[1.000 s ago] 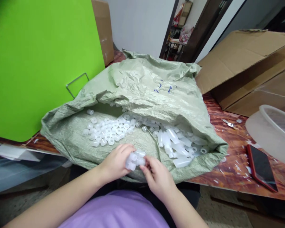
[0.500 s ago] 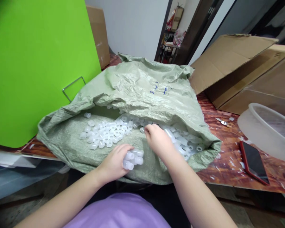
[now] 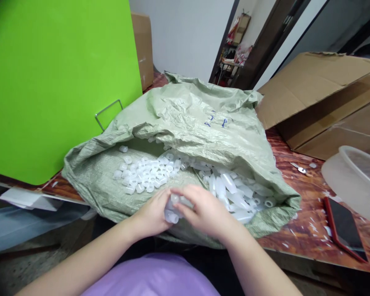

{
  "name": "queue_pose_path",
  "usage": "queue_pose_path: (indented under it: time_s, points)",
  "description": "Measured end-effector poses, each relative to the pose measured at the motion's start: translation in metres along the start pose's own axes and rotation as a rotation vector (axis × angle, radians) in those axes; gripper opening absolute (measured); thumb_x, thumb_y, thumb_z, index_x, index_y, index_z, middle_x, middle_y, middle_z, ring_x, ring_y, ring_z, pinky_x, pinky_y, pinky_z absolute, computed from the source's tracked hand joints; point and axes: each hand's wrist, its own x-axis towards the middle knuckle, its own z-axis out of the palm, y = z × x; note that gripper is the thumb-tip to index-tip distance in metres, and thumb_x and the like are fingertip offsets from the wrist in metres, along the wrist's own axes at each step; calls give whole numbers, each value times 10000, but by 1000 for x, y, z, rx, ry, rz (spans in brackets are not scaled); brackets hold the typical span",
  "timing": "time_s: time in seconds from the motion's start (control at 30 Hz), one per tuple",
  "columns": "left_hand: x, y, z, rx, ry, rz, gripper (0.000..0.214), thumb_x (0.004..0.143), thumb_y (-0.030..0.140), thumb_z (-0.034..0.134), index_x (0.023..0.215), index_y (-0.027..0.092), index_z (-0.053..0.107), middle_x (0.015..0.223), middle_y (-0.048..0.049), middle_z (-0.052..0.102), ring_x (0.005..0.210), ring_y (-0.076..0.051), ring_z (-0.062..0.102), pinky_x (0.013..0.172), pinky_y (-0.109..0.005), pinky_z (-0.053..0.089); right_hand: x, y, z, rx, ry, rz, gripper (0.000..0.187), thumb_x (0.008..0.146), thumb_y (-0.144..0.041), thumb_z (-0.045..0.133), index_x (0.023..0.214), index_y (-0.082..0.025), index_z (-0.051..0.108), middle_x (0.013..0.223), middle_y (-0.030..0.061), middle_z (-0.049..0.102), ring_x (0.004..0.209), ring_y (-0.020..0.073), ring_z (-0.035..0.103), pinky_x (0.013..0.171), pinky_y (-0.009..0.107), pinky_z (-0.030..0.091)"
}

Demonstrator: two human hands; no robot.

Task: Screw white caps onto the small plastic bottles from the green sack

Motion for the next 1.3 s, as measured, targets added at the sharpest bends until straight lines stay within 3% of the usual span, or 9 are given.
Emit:
queue_pose_path:
  time_s: [0.2, 0.37, 0.6, 0.8, 1.03, 1.17, 1.23, 1.3]
  points:
    - [2, 2, -1, 9, -21, 47, 432, 668, 168, 586, 1090, 183, 492, 1085, -65, 554, 1034, -226, 502, 930, -367, 415, -24, 10, 19, -6, 59, 13, 243, 869, -221, 509, 1110, -218, 540, 1018, 57, 653, 903, 181, 595, 800, 332, 470]
    - [3, 4, -1, 46, -15, 86, 416, 680, 171, 587, 1087, 159, 504, 1063, -81, 568, 1010, -227, 516, 918, -373, 418, -28, 13, 16, -67, -20, -140, 256, 896, -142, 414, 1093, -205, 564, 1079, 87, 621, 964, 165, 585, 804, 285, 479]
    - [3, 4, 1, 87, -3, 92, 414, 653, 175, 606, 1057, 154, 518, 1035, -81, 578, 981, -239, 524, 907, -392, 422, -22, 2, 17, -257, 4, 147, 136, 828, -299, 566, 877, -197, 640, 742, 49, 656, 692, 192, 612, 631, 307, 489]
    - [2, 4, -1, 84, -15, 102, 402, 683, 176, 576, 1079, 157, 508, 1043, -82, 576, 974, -233, 528, 895, -381, 433, -25, 9, 21, -118, 31, -165, 229, 886, -142, 429, 1006, -201, 616, 1009, 87, 661, 915, 175, 617, 771, 303, 505]
    - [1, 3, 1, 79, -9, 114, 438, 659, 170, 597, 1084, 127, 503, 1063, -105, 569, 989, -247, 523, 899, -381, 433, -33, 3, 24, 59, 47, 44, 192, 870, -221, 502, 1006, -232, 637, 1060, 65, 672, 986, 180, 629, 858, 305, 508]
    - [2, 6, 0, 86, -19, 95, 403, 676, 192, 594, 1067, 147, 507, 1046, -101, 569, 972, -253, 529, 884, -398, 439, -36, 1, 26, -26, 134, 220, 251, 853, -327, 528, 1065, -212, 598, 932, 76, 674, 858, 204, 643, 736, 327, 540]
    - [2, 7, 0, 107, -28, 96, 438, 662, 185, 603, 1086, 133, 501, 1061, -111, 564, 988, -262, 523, 894, -398, 433, -38, 1, 27, -67, 129, 227, 238, 855, -329, 523, 1049, -213, 595, 879, 70, 666, 816, 204, 637, 706, 329, 537]
    - [2, 7, 0, 117, -31, 97, 460, 653, 172, 603, 1098, 131, 491, 1072, -112, 561, 1001, -265, 518, 902, -398, 428, -39, 1, 26, -77, 109, 141, 194, 878, -270, 481, 1025, -226, 600, 935, 73, 658, 865, 196, 627, 747, 324, 525]
